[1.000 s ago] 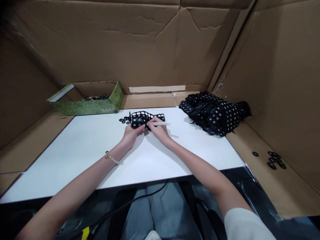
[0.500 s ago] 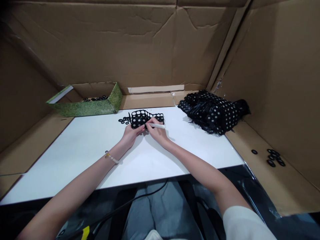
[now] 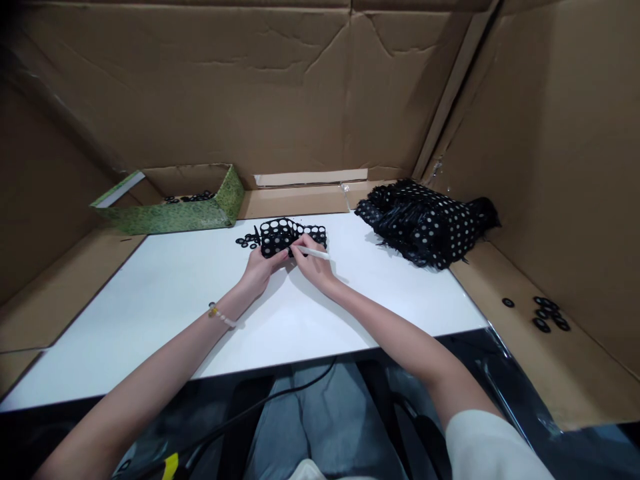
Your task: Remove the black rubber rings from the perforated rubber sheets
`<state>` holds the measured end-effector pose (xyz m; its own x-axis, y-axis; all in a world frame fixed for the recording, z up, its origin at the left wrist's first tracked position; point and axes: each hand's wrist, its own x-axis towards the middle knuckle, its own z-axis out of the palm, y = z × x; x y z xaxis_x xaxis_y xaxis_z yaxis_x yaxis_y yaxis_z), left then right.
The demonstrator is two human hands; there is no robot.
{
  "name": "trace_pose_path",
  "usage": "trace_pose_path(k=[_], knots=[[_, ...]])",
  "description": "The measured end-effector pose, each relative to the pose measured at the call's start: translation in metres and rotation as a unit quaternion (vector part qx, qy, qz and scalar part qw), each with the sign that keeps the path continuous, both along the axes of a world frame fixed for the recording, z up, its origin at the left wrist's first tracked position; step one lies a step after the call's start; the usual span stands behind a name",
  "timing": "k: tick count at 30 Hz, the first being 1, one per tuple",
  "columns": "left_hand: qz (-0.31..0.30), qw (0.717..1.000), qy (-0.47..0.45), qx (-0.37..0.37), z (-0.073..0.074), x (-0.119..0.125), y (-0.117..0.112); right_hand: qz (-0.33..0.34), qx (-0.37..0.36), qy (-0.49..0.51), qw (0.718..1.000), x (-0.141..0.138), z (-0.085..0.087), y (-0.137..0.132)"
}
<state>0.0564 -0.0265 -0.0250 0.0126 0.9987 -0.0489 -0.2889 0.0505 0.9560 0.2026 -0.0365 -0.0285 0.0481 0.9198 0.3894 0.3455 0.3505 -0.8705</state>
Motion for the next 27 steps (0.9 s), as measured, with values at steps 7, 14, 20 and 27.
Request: trace_pose_path(k=[7, 14, 20, 27], knots=[[0.001, 1.0, 0.005, 0.018, 0.006, 0.003, -0.002, 0.011, 0.009, 0.031, 0.999, 0.003, 0.001, 0.001], [-0.008, 1.0, 0.028, -0.004, 0.004, -0.006, 0.007, -0.002, -0.013, 0.076, 0.997, 0.012, 0.006, 0.009], [-0.008, 0.999, 0.032, -0.021, -0.005, -0.007, 0.012, -0.012, -0.012, 0.143, 0.99, 0.014, 0.013, 0.008], [-0.049, 0.998, 0.034, -0.011, -0.003, -0.006, 0.009, 0.04, -0.033, 0.111, 0.992, 0.009, 0.009, 0.005]])
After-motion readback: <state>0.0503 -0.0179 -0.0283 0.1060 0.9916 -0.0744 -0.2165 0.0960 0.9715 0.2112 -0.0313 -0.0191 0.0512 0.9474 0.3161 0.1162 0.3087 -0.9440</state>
